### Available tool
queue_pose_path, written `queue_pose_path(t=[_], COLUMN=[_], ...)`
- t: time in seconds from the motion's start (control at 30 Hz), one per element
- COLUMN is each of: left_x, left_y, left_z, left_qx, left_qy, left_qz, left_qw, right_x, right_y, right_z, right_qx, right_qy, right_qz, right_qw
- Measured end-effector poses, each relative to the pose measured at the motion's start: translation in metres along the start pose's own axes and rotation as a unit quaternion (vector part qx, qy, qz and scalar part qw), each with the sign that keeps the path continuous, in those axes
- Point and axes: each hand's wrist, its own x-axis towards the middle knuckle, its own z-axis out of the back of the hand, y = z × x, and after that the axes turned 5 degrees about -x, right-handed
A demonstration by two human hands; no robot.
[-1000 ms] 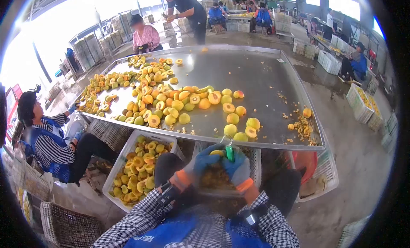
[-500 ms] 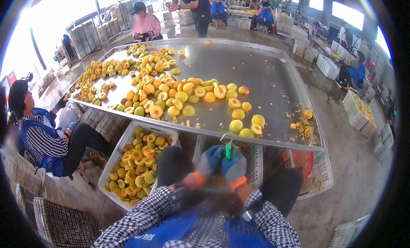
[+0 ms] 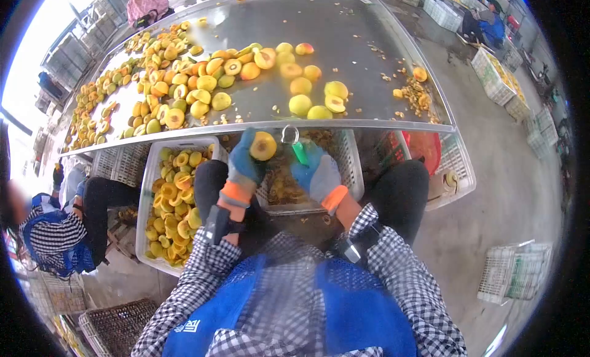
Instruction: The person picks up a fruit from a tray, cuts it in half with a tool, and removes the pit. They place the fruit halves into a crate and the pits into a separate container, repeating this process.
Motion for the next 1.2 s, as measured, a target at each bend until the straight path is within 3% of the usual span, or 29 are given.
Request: queue_pose_path(t=[0.07, 0.17, 0.3, 0.37, 0.43, 0.6, 0.77, 0.83, 0.97, 1.07, 1.1, 1.2], left_x=[-0.018, -0.031, -0.028, -0.052, -0.065, -0.036, -0.057, -0.058, -0.06, -0.059, -0.06, -0.065], left_y=[-0.01, -0.004, 0.0, -0.01, -0.012, 0.01, 0.003, 0.007, 0.007, 0.001, -0.005, -0.017], left_z=[-0.011, -0.016, -0.003, -0.022, -0.036, -0.007, -0.035, -0.03, -0.035, -0.045, -0.049, -0.063], left_qx=[0.01, 0.225, 0.419, 0.52, 0.447, 0.359, 0.252, 0.26, 0.289, 0.274, 0.274, 0.32], left_qy=[0.029, 0.1, 0.11, 0.107, 0.075, 0.047, 0.023, 0.025, 0.017, 0.048, 0.053, 0.088], left_qz=[0.023, -0.1, -0.221, -0.3, -0.245, -0.283, -0.216, -0.22, -0.231, -0.23, -0.221, -0.265], left_qw=[0.999, 0.964, 0.874, 0.793, 0.857, 0.888, 0.943, 0.94, 0.929, 0.933, 0.934, 0.905], right_x=[-0.007, -0.014, -0.014, -0.016, -0.019, -0.028, -0.03, -0.023, -0.017, -0.032, -0.028, -0.027], right_y=[0.009, 0.04, 0.052, 0.059, 0.067, 0.065, 0.054, 0.047, 0.015, 0.038, 0.044, 0.065], right_z=[0.012, 0.028, 0.032, 0.033, 0.036, 0.028, 0.015, 0.012, -0.022, -0.013, -0.004, 0.016], right_qx=[-0.023, -0.084, -0.162, -0.194, -0.215, -0.144, -0.092, -0.084, -0.096, 0.067, -0.027, 0.036], right_qy=[0.026, 0.058, 0.1, 0.115, 0.122, 0.133, 0.157, 0.179, 0.196, 0.091, 0.124, 0.098], right_qz=[0.062, 0.096, 0.084, 0.086, 0.092, 0.059, 0.065, 0.084, 0.22, 0.124, 0.135, 0.048], right_qw=[0.997, 0.99, 0.978, 0.97, 0.965, 0.979, 0.981, 0.977, 0.951, 0.986, 0.983, 0.993])
